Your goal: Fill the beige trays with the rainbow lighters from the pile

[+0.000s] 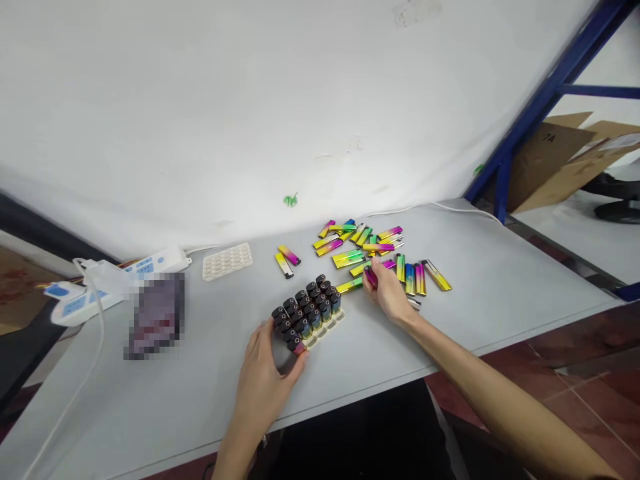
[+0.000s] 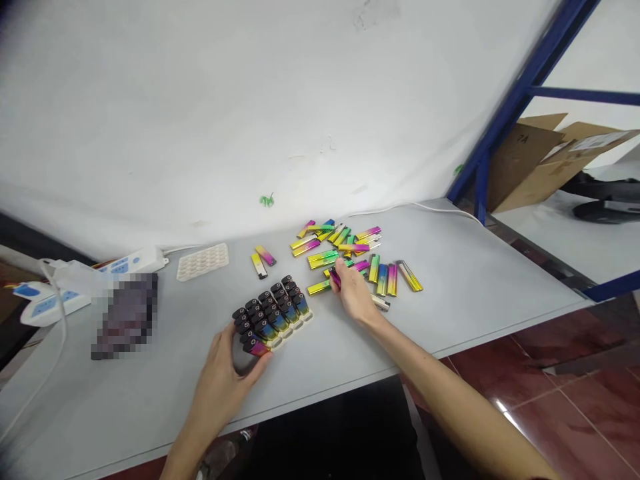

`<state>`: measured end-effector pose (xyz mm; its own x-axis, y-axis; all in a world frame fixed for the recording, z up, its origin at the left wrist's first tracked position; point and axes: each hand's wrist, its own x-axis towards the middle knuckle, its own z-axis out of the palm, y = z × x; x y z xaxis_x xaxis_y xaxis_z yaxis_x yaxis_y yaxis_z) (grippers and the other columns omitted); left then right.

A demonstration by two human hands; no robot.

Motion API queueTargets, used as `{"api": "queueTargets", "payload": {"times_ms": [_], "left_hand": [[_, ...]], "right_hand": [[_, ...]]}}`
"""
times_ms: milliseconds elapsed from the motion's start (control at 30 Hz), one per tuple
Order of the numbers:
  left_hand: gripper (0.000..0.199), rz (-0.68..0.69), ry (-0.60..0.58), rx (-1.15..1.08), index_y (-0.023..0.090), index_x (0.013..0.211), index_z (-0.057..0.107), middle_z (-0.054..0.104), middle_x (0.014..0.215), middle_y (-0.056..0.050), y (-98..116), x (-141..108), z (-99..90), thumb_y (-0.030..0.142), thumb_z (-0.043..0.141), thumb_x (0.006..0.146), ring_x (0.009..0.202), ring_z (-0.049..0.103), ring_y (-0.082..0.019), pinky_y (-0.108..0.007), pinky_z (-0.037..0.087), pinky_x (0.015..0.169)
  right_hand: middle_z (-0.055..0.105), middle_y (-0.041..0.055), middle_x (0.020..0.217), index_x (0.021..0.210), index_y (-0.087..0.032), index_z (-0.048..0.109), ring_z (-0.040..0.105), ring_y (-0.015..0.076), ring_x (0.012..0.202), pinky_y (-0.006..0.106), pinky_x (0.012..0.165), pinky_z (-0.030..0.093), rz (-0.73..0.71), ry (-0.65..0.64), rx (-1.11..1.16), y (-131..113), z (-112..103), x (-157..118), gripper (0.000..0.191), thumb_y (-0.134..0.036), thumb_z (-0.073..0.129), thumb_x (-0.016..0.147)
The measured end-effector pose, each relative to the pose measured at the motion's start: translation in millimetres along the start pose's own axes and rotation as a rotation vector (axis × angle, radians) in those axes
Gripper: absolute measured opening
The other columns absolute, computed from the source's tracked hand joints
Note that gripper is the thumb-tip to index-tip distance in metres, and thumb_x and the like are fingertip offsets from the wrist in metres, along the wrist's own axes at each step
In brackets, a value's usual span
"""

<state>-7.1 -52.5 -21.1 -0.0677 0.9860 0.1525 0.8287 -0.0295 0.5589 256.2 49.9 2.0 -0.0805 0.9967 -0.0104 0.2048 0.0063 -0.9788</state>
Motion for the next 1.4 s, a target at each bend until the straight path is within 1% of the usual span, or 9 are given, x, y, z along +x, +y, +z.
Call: {"api": "queueTargets", "payload": {"times_ms": [100,200,300,467,633,900,1067,1300,1400], "left_hand": [[0.074,0.006,-0.009,0.004,0.014,0.143,0.037,0.055,0.133,-0.018,0.9,-0.3,-0.2,0.054,0.061,0.085,0.129,0.053,-0.037,-0.057,0.046,0.105],[0.074,0.021,0.003,0.003,0.015,0.145,0.035,0.055,0.135,-0.018,1.1,-1.1,0.3,0.052,0.061,0.085,0.131,0.051,-0.037,-0.057,0.046,0.106],[0.074,0.032,0.003,-0.006,0.017,0.145,0.034,0.056,0.133,-0.017,0.9,-1.6,0.5,0.051,0.061,0.086,0.13,0.052,-0.036,-0.056,0.047,0.104],[0.075,0.044,0.002,-0.017,0.016,0.145,0.034,0.057,0.13,-0.016,0.0,-0.4,1.0,0.051,0.062,0.085,0.131,0.051,-0.036,-0.056,0.048,0.102],[0.073,0.073,0.032,-0.043,0.018,0.144,0.036,0.059,0.129,-0.015,0.7,1.9,1.6,0.049,0.064,0.084,0.127,0.054,-0.036,-0.056,0.049,0.102],[0.075,0.037,0.014,-0.059,0.018,0.144,0.036,0.058,0.13,-0.015,2.6,0.0,-1.0,0.05,0.065,0.083,0.127,0.054,-0.036,-0.056,0.047,0.103],[0.076,0.031,0.014,-0.066,0.018,0.144,0.036,0.056,0.132,-0.016,1.8,0.3,-0.7,0.052,0.064,0.082,0.127,0.054,-0.035,-0.054,0.047,0.104],[0.075,0.025,0.024,-0.044,0.015,0.142,0.038,0.057,0.131,-0.017,-1.3,0.3,1.2,0.052,0.063,0.082,0.129,0.052,-0.036,-0.055,0.046,0.106],[0.076,0.013,0.012,-0.049,0.016,0.142,0.038,0.057,0.13,-0.016,-0.8,-0.2,0.9,0.054,0.063,0.081,0.129,0.053,-0.036,-0.055,0.047,0.105]], "right_hand": [[0.045,-0.0021,0.058,0.074,-0.021,0.058,0.043,0.0143,0.054,0.029,0.054,0.034,-0.043,0.037,-0.079,-17.0,1.0,-16.9,0.06,-0.063,0.025,0.101],[0.06,0.0021,0.082,0.088,-0.021,0.065,0.055,0.0175,0.076,0.031,0.069,0.042,-0.184,-0.039,-0.258,-38.4,3.7,-36.5,0.041,-0.057,0.047,0.097],[0.064,0.0032,0.092,0.091,-0.023,0.068,0.057,0.0195,0.089,0.033,0.078,0.045,-0.333,-0.122,-0.396,-55.3,10.5,-51.9,0.025,-0.048,0.067,0.089],[0.069,0.0021,0.093,0.106,-0.022,0.067,0.062,0.0151,0.08,0.027,0.07,0.05,-0.468,-0.251,-0.447,-60.3,31.9,-62.7,0.018,-0.032,0.069,0.091],[0.072,0.0038,0.094,0.106,-0.02,0.065,0.066,0.0182,0.083,0.029,0.069,0.049,-0.599,-0.211,-0.711,-52.5,48.1,-63.8,0.016,-0.027,0.068,0.091],[0.069,0.0013,0.085,0.103,-0.019,0.063,0.061,0.0166,0.074,0.029,0.063,0.039,-0.787,-0.214,-0.997,-60.1,47.2,-63.5,0.007,-0.02,0.059,0.097],[0.065,-0.0007,0.08,0.1,-0.02,0.061,0.057,0.0154,0.069,0.029,0.056,0.033,-0.796,-0.28,-1.138,-74.5,47.7,-63.3,0.018,-0.005,0.058,0.091],[0.064,-0.0016,0.079,0.098,-0.023,0.064,0.057,0.0153,0.067,0.03,0.055,0.031,-0.808,-0.289,-1.156,-70.1,48.5,-63.1,0.018,-0.007,0.06,0.09],[0.067,-0.0013,0.081,0.106,-0.025,0.068,0.059,0.0142,0.068,0.028,0.057,0.034,-0.854,-0.236,-1.068,-64.3,46.2,-64.5,0.014,-0.019,0.059,0.096]]}}
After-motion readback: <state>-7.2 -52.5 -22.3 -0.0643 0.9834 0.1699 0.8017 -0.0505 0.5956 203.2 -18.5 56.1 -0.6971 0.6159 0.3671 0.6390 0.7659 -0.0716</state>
